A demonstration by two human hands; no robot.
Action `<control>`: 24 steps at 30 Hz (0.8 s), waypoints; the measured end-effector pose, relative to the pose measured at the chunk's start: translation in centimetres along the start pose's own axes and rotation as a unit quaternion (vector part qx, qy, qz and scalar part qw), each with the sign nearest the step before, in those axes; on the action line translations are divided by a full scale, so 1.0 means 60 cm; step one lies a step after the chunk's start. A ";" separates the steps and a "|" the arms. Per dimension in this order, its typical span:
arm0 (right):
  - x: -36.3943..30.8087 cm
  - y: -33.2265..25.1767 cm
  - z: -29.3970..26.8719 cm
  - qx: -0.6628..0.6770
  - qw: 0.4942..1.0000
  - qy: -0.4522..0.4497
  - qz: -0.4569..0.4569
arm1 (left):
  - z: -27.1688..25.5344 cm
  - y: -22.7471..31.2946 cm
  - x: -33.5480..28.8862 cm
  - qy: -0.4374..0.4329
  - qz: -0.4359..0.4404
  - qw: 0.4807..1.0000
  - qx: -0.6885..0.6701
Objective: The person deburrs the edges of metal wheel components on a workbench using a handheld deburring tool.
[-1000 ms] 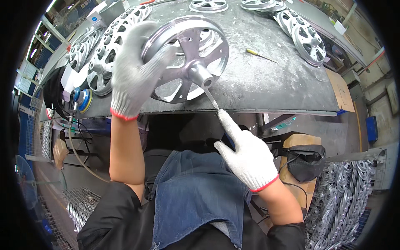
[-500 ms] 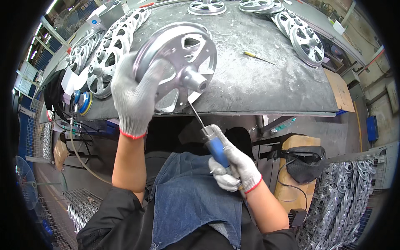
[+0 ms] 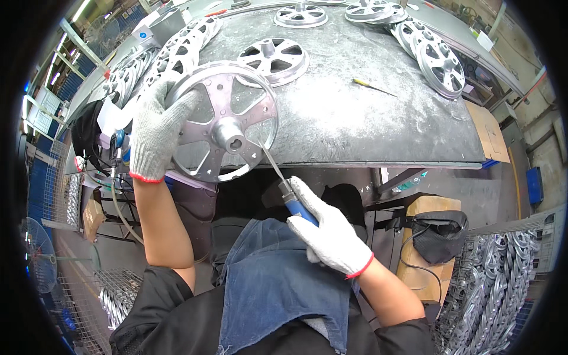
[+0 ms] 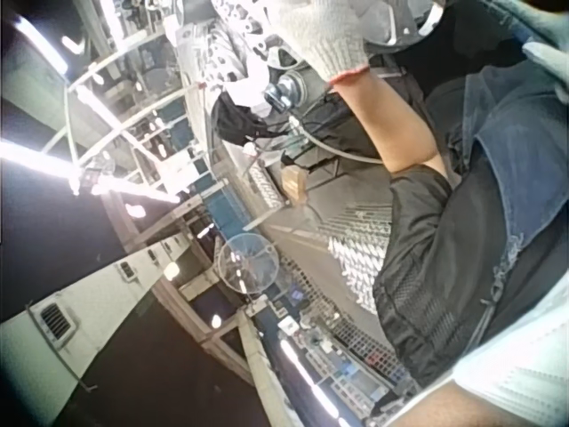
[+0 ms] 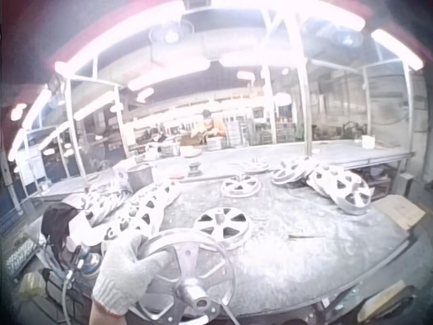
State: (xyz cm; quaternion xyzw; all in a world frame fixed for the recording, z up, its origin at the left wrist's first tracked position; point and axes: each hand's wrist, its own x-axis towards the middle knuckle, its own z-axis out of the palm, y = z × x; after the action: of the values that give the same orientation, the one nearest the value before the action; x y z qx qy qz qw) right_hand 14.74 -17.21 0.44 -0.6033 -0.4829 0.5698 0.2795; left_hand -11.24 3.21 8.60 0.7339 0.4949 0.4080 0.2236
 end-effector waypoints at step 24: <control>0.043 0.009 -0.022 -0.138 0.950 0.214 -0.180 | 0.072 0.020 0.060 0.048 0.134 0.987 0.079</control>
State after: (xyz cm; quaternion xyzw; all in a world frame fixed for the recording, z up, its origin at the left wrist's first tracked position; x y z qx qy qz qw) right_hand 15.84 -14.81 -0.88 -0.6467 -0.5865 0.2954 0.3879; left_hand -6.43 6.32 8.37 0.7887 0.4324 0.4288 0.0843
